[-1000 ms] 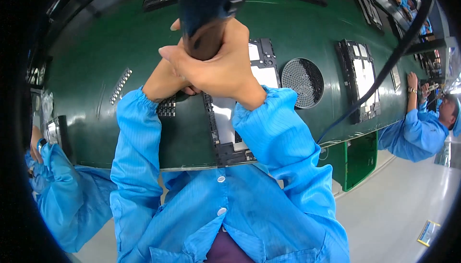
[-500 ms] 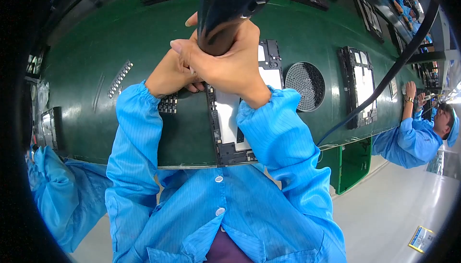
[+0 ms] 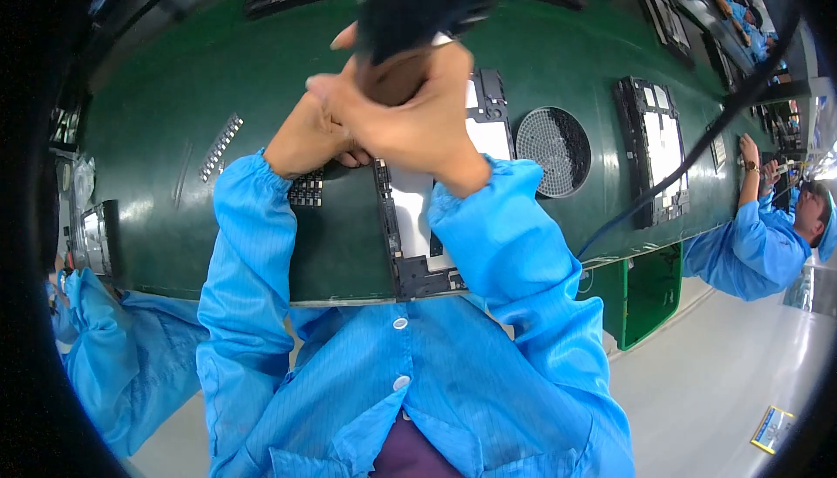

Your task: The person assembles tablet frames by taking them from a conveyor belt, positioning small brackets onto the frames by hand, driving screws with an electric screwdriver, and placing the assembled frames back onto the conveyor belt.

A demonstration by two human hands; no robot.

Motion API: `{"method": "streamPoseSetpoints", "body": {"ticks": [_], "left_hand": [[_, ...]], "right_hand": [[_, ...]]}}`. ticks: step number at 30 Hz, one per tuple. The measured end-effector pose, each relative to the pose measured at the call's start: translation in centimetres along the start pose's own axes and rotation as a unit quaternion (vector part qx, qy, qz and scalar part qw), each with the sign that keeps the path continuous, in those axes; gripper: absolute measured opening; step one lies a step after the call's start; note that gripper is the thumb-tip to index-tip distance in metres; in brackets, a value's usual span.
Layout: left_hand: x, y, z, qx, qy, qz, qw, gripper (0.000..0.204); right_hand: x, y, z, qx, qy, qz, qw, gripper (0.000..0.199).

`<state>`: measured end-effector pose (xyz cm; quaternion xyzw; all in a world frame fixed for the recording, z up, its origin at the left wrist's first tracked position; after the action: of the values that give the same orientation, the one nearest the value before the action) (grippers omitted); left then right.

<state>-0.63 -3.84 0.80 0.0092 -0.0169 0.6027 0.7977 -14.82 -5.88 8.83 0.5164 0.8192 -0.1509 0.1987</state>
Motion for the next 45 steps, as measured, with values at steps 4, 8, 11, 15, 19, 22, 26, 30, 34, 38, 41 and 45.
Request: {"method": "streamPoseSetpoints", "body": {"ticks": [4,8,11,15,19,22,26,30,34,38,41,45], "left_hand": [[2.1,0.6,1.2,-0.084,0.022,0.12,0.989,0.05],[5.8,4.6,3.7,-0.329,0.218,0.189,0.899,0.019],[10.1,10.1,2.8,-0.362,0.366,0.036,0.857,0.016],[11.4,14.5,1.5,-0.461,0.337,-0.031,0.82,0.03],[7.8,11.6,0.6,-0.47,0.347,-0.001,0.812,0.036],[1.9,7.4,1.0,-0.508,0.307,0.04,0.803,0.038],[-7.5,0.0,2.4,-0.594,0.229,0.122,0.762,0.037],[-12.2,-4.6,3.3,-0.706,0.062,0.195,0.678,0.045],[-11.4,-8.9,3.4,-0.76,0.026,0.177,0.625,0.044],[-9.4,-16.7,3.0,-0.815,-0.163,0.154,0.535,0.066],[-8.3,-20.9,3.0,-0.778,-0.157,0.099,0.6,0.072],[-7.8,-24.0,2.8,-0.729,-0.023,0.085,0.679,0.07]], "right_hand": [[-0.2,-3.3,-2.3,-0.078,-0.051,0.11,0.99,0.03],[1.2,-8.8,-3.4,0.0,-0.09,0.157,0.983,0.033],[2.0,-10.5,-2.8,-0.04,-0.091,0.186,0.977,0.036],[2.3,-10.8,-2.0,-0.029,-0.084,0.187,0.978,0.037],[2.8,-10.5,-2.2,-0.035,-0.05,0.211,0.976,0.035],[3.5,-10.0,-1.4,-0.045,0.004,0.207,0.977,0.034],[4.0,-8.1,0.2,-0.082,0.107,0.152,0.979,0.033],[4.2,-8.7,1.4,-0.059,0.119,0.133,0.982,0.04],[4.1,-8.8,1.4,-0.054,0.147,0.123,0.98,0.036],[3.4,-8.2,2.8,-0.002,0.051,0.094,0.994,0.038],[3.5,-7.9,2.7,0.014,0.094,0.086,0.992,0.046],[4.1,-7.8,2.2,-0.051,0.171,0.059,0.982,0.057]]}}
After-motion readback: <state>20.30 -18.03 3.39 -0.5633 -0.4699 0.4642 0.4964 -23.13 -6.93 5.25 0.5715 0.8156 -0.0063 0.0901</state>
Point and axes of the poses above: each hand's wrist, its own x-axis away from the middle knuckle, its own y-axis out of the palm, z = x × y, the point moved 2 cm from there along -x, towards the middle knuckle, and after that the axes turned 7 degrees about y, right-handed, at the moved point
